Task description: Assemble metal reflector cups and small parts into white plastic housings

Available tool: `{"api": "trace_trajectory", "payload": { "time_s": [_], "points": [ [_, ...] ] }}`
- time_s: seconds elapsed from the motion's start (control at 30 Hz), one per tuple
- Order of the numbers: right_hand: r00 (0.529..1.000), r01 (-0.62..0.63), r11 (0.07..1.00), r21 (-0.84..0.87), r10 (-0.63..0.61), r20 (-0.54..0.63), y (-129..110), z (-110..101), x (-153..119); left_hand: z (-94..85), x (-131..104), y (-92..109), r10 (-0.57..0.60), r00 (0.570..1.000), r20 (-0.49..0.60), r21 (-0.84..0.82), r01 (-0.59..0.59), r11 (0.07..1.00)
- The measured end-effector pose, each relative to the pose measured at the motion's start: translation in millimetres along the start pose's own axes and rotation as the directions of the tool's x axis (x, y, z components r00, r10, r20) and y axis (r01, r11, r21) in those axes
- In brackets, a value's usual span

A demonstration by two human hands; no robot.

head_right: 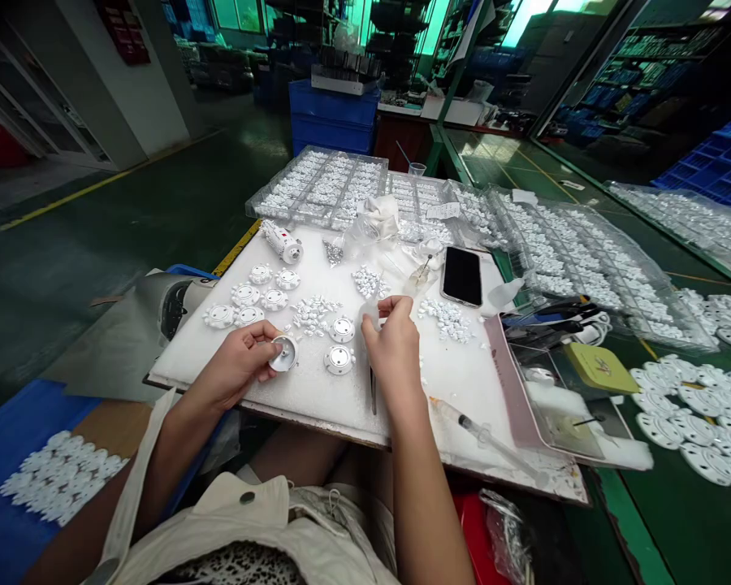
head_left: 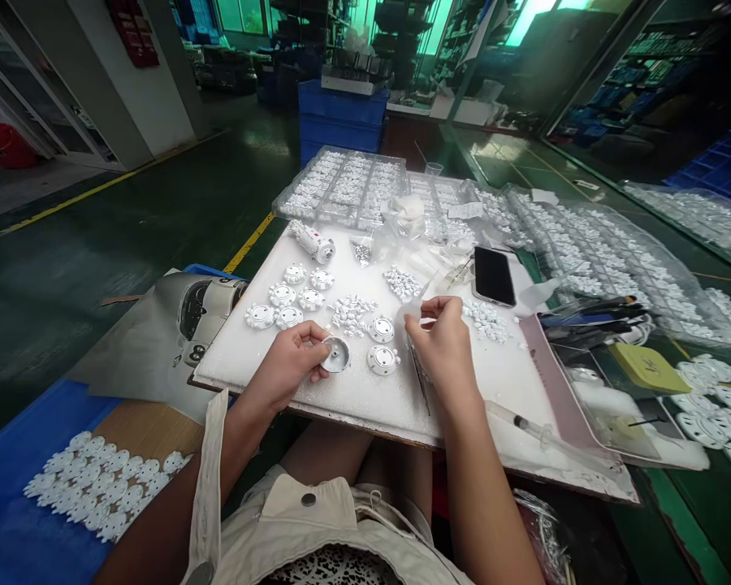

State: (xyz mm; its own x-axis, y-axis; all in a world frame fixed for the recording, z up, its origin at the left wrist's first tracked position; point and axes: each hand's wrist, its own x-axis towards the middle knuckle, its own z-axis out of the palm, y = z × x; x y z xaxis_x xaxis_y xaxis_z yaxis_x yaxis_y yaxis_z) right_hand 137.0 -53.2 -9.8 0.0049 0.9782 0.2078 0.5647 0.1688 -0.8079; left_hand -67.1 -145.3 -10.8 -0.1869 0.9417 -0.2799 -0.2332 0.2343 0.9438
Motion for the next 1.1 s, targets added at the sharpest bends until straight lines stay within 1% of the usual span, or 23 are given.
{"api": "trace_trajectory", "payload": {
  "time_s": [0.1,0.2,0.23,0.3,0.37,0.4,0.5,0.57,0.67,0.77,0.83,0.87,0.93,0.97,1.0,1.03,1.1],
  "points": [
    [1.000,0.000,1.000,-0.019,0.000,0.002,2,2,-1,-1.9,1,-2,0.001,1.000,0.022,-0.002,-0.001,1.000],
    [1.000,0.000,1.000,0.029,0.001,-0.009,2,-8,-1,-2.8,3,-4,0.008,0.999,0.033,-0.004,-0.008,1.000],
    [0.999,-0.001,0.999,0.043,0.003,-0.045,1,-13,1,-2.9,3,-4,0.007,0.999,0.034,-0.005,-0.007,1.000],
    [0.983,-0.009,1.000,0.027,0.014,-0.183,0,-22,11,-2.8,3,-4,0.006,0.999,0.036,-0.009,-0.006,1.000],
    [0.940,-0.034,0.998,-0.055,0.014,-0.340,1,-30,29,-2.8,3,-4,0.007,0.999,0.046,-0.013,-0.006,1.000],
    [0.927,-0.049,0.993,-0.108,0.005,-0.374,4,-32,39,-2.9,3,-4,0.008,0.999,0.052,-0.014,-0.007,1.000],
    [0.916,-0.067,0.985,-0.157,-0.002,-0.401,12,-34,67,-3.5,3,-5,0.011,0.998,0.061,-0.015,-0.011,1.000],
    [0.912,-0.066,0.984,-0.167,-0.008,-0.410,17,-31,81,-3.9,3,-5,0.009,0.998,0.064,-0.011,-0.008,1.000],
    [0.899,-0.056,0.984,-0.167,-0.023,-0.437,20,-28,94,-4.3,3,-6,0.009,0.998,0.069,0.000,-0.009,1.000],
    [0.880,-0.020,0.989,-0.143,-0.051,-0.473,18,-29,97,-4.7,4,-6,0.014,0.998,0.069,0.006,-0.014,1.000],
    [0.844,0.039,0.991,-0.128,-0.101,-0.527,13,-32,93,-5.0,5,-7,0.010,0.997,0.072,0.002,-0.010,1.000],
    [0.813,0.077,0.989,-0.126,-0.136,-0.567,8,-34,88,-5.1,5,-7,0.007,0.997,0.075,-0.001,-0.007,1.000],
    [0.723,0.180,0.977,-0.118,-0.213,-0.657,-6,-35,74,-5.0,5,-7,-0.004,0.997,0.076,0.001,0.004,1.000],
    [0.658,0.268,0.958,-0.100,-0.258,-0.708,-14,-35,65,-4.8,5,-6,-0.010,0.997,0.073,0.001,0.010,1.000],
    [0.593,0.378,0.924,-0.061,-0.292,-0.750,-23,-33,54,-4.6,6,-6,-0.016,0.997,0.071,0.000,0.016,1.000],
    [0.554,0.489,0.872,-0.012,-0.321,-0.768,-31,-29,42,-4.4,6,-5,-0.021,0.997,0.068,-0.002,0.022,1.000],
    [0.513,0.650,0.756,0.074,-0.365,-0.777,-44,-18,16,-4.3,6,-3,-0.027,0.997,0.069,-0.009,0.028,1.000]
  ]
}}
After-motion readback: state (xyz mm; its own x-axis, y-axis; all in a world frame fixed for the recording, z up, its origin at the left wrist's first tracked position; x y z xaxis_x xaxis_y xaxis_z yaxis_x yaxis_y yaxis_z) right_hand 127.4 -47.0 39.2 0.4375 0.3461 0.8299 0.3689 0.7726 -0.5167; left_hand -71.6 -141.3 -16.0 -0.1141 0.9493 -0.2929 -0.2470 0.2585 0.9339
